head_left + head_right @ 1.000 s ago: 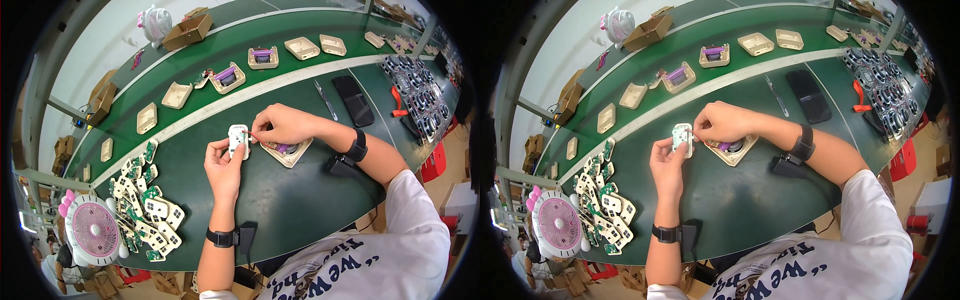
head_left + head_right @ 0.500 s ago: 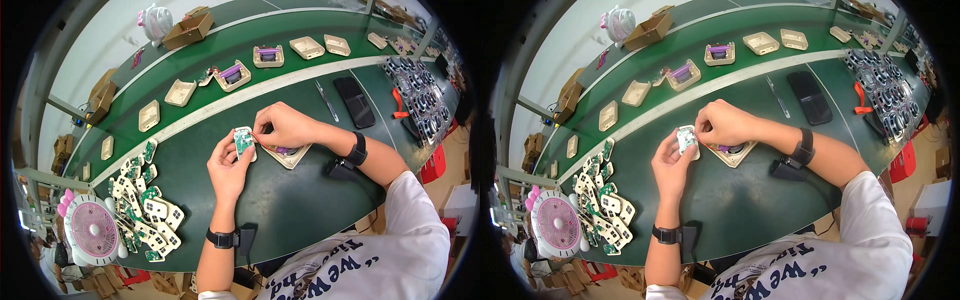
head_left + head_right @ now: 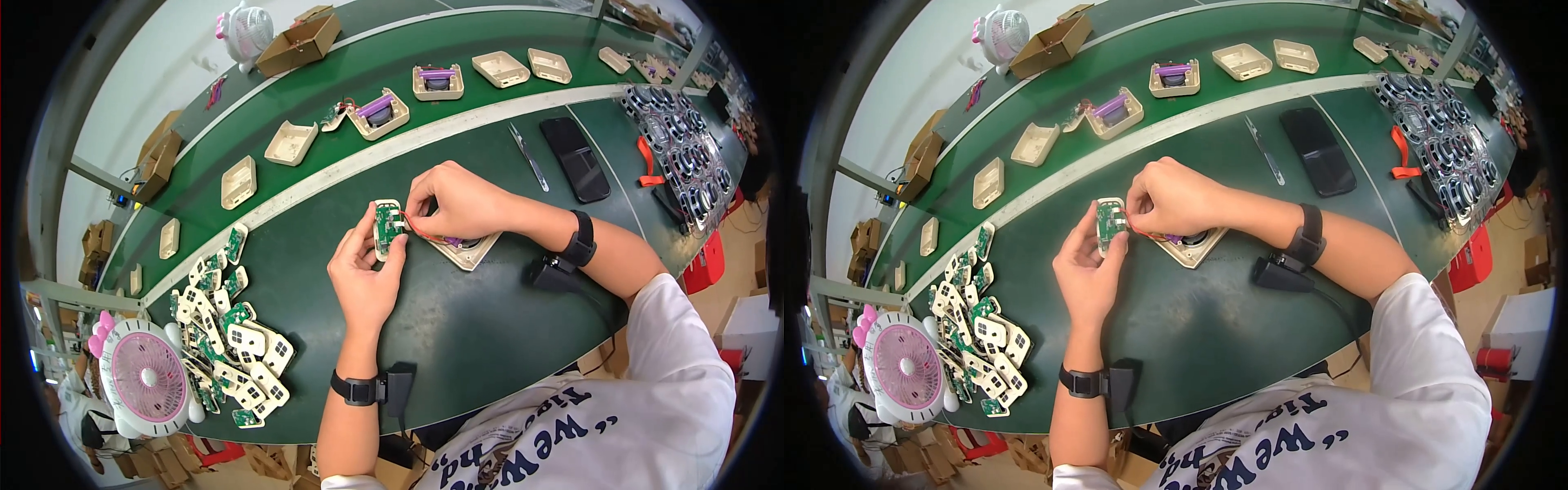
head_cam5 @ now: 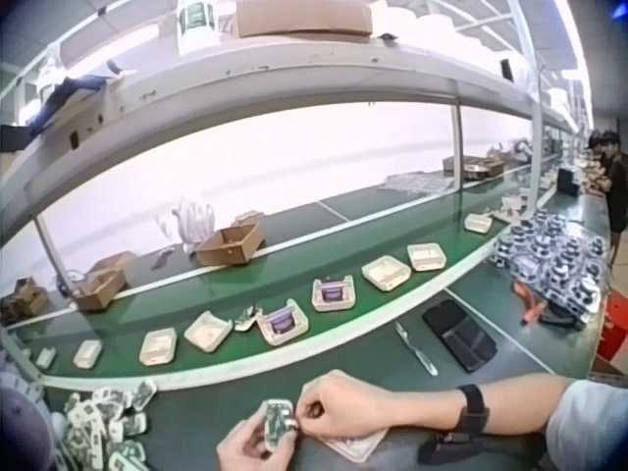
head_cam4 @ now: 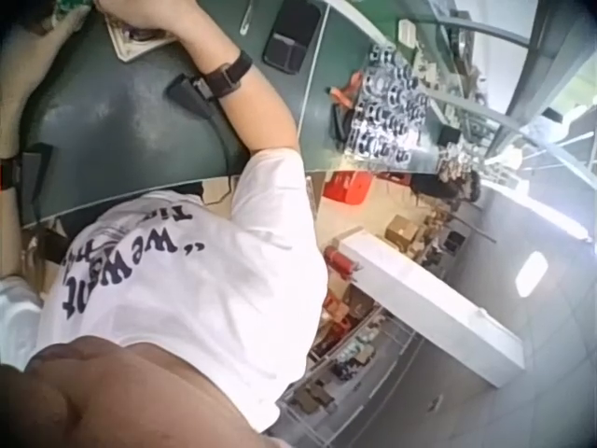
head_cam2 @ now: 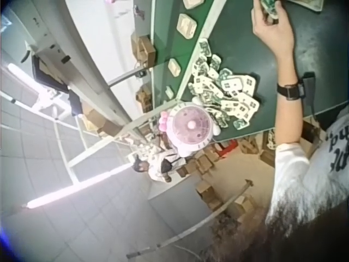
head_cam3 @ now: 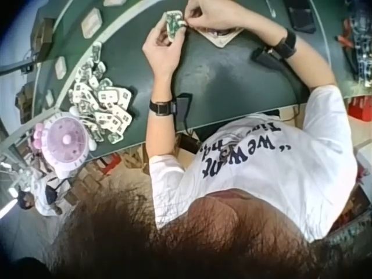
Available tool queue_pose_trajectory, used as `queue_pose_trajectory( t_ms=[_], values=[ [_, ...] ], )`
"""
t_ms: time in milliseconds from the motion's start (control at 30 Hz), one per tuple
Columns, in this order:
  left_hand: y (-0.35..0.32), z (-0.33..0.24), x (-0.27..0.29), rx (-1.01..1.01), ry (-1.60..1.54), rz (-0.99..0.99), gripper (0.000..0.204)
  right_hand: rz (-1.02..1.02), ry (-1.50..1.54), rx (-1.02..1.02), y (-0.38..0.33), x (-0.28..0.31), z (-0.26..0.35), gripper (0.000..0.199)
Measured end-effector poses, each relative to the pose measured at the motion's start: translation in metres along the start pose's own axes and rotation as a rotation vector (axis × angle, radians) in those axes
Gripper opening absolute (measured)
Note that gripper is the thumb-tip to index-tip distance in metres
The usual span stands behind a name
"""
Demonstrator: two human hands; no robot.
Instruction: Assembling electronic circuit boards into plastic housings on a manufacturing assembly line.
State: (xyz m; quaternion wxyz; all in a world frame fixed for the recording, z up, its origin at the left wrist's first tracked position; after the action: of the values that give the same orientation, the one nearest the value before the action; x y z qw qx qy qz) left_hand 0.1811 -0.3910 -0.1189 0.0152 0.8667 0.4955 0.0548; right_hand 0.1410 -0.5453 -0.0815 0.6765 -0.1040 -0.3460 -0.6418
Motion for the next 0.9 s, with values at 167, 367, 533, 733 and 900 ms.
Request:
queue_pose_trajectory(
  t_ms=[167, 367, 533, 733, 900],
  values=[
    [0.001, 0.006, -0.002, 0.077, -0.129, 0.073, 0.055, 0.071, 0.073, -0.136, -0.001, -0.003, -0.008, 0.019],
    [-0.002, 0.009, -0.008, 0.14, -0.287, 0.129, 0.056, 0.081, 0.098, -0.103, -0.003, 0.0, -0.005, 0.02],
    [-0.001, 0.012, -0.006, 0.167, -0.296, 0.151, 0.054, 0.129, 0.191, -0.136, -0.003, -0.002, -0.011, 0.018],
    [0.001, 0.006, -0.006, 0.136, -0.325, 0.157, 0.055, 0.12, 0.246, -0.121, -0.001, 0.0, -0.01, 0.022],
    [0.001, 0.011, -0.006, 0.132, -0.299, 0.123, 0.053, 0.108, 0.176, -0.131, -0.002, -0.002, -0.013, 0.018]
  ],
)
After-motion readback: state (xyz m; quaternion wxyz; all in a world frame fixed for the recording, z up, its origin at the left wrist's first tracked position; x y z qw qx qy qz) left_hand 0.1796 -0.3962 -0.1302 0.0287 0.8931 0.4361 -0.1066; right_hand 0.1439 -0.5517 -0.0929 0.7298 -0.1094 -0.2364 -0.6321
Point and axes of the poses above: each hand's wrist, its own y-axis towards the middle knuckle, its own x-axis out of the back of the hand, z = x × y, the point moved 8 cm from there along y, towards the middle knuckle, and after that the axes turned 9 degrees about x, right-handed, at the moved point
